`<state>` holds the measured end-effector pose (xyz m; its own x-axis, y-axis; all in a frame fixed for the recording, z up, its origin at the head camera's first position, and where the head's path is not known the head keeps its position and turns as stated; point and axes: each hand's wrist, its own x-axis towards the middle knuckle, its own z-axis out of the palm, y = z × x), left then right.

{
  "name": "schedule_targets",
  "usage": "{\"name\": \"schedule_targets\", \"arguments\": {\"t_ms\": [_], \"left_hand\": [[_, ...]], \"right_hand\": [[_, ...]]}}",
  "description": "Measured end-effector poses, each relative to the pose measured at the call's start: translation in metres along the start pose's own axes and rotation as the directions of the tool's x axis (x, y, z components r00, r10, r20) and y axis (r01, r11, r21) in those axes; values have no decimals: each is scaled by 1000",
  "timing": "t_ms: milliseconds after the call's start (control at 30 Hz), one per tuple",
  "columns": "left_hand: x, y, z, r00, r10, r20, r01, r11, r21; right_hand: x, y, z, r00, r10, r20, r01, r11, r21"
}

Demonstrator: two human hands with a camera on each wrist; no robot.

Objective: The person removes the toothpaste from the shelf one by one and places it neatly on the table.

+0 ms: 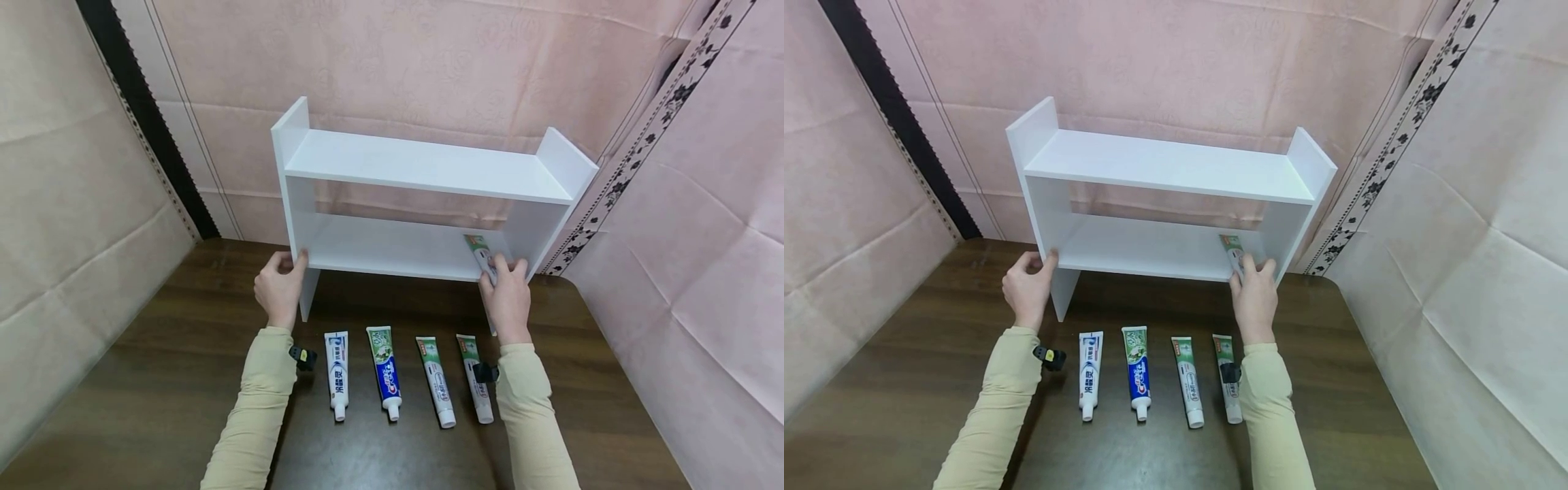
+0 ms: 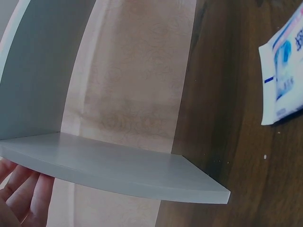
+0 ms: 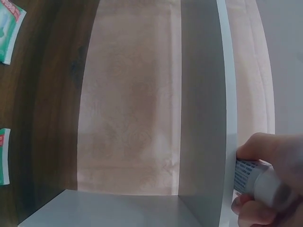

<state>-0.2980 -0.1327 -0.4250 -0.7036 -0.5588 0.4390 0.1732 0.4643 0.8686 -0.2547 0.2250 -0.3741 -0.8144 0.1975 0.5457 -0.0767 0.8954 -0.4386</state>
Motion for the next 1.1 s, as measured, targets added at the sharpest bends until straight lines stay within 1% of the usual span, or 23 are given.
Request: {"name": "schedule_targets", "arguments": {"t_ms": [100, 300, 600, 733, 900, 1100], "left_hand": [[0, 0, 0, 1000, 2, 0, -2, 1000, -4], [-1, -1, 0, 1000, -4, 4, 4, 1000, -9], [-1, -2, -1, 1000, -4, 7, 4, 1000, -5], [-1, -1, -1, 1000, 0, 9, 0, 1000, -7], [0, -2, 0, 1000, 9, 2, -9, 1000, -4], [-1, -2, 1, 1000, 20, 8, -20, 1000, -11]], "right_hand": [[-3, 0, -2, 1000, -1, -6, 1, 1000, 4], [-9, 1, -4, 998, -31, -47, 32, 999, 7], [-13, 2, -6, 997, -40, -59, 41, 999, 14], [-13, 3, -8, 998, -36, -49, 36, 999, 2], [-13, 4, -11, 999, -46, -16, 46, 999, -24], [-17, 6, -13, 998, -54, 11, 54, 999, -8]]}}
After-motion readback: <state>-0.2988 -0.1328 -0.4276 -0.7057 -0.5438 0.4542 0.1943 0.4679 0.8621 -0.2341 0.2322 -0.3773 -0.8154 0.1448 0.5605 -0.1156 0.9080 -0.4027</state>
